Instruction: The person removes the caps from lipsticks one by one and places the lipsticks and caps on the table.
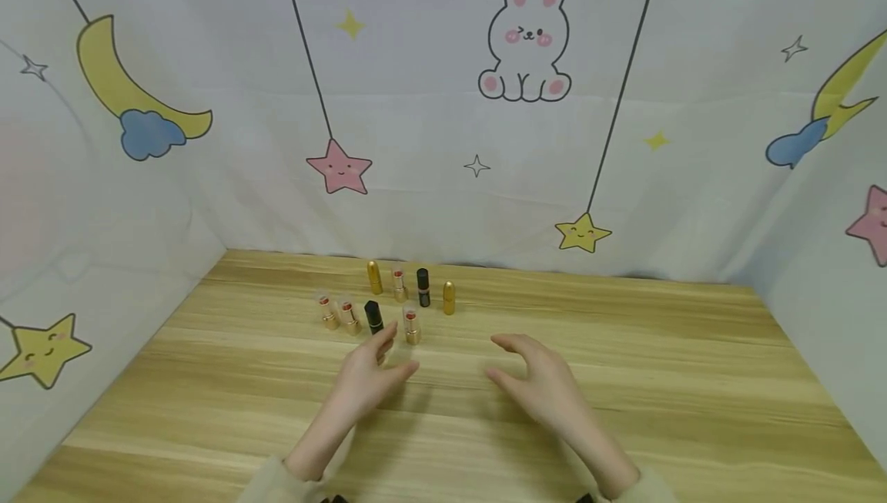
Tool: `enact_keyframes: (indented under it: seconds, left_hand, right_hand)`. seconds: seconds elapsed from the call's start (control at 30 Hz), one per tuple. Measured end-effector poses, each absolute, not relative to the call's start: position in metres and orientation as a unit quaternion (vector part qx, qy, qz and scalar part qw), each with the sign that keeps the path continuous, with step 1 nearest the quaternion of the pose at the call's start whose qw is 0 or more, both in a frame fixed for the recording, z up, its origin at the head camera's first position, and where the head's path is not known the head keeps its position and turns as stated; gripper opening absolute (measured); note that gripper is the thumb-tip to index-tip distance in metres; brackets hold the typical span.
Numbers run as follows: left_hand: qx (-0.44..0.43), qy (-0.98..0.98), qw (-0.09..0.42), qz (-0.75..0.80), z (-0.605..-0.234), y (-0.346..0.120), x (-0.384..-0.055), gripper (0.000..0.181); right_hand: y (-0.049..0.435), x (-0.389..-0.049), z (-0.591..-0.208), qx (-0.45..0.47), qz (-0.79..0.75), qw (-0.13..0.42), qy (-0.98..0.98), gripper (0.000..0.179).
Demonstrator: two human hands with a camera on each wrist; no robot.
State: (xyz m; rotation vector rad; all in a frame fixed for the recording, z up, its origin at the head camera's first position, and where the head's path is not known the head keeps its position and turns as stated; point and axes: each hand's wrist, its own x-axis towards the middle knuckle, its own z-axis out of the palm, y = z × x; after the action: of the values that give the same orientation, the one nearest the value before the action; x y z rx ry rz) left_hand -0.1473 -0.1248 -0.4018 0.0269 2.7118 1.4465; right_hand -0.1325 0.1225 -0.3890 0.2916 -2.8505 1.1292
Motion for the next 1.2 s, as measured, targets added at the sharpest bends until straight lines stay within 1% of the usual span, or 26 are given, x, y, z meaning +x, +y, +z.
enact_keyframes:
  seconds: [0.33, 0.67, 0.93, 1.2]
  left_hand:
    - [0.002, 0.883, 0.049, 0.466, -0.406, -0.128, -0.156, 0.071]
    - [0.008, 0.881, 0.061, 0.469, -0.407, -0.130, -0.162, 0.071]
    - [-0.011, 0.862, 0.045, 0.505, -0.408, -0.131, -0.165, 0.066]
    - [-0.019, 0.858, 0.047, 0.510, -0.410, -0.133, -0.168, 0.065]
  right_hand:
    - [0.104, -0.150, -0.390, 0.100, 0.401, 0.008, -0.911, 0.044]
    - [0.087, -0.167, -0.392, 0.124, 0.422, 0.006, -0.898, 0.043]
    - [0.075, -0.174, -0.391, 0.128, 0.439, -0.011, -0.889, 0.045]
    - [0.066, -0.184, -0.393, 0.141, 0.451, -0.022, -0.881, 0.045]
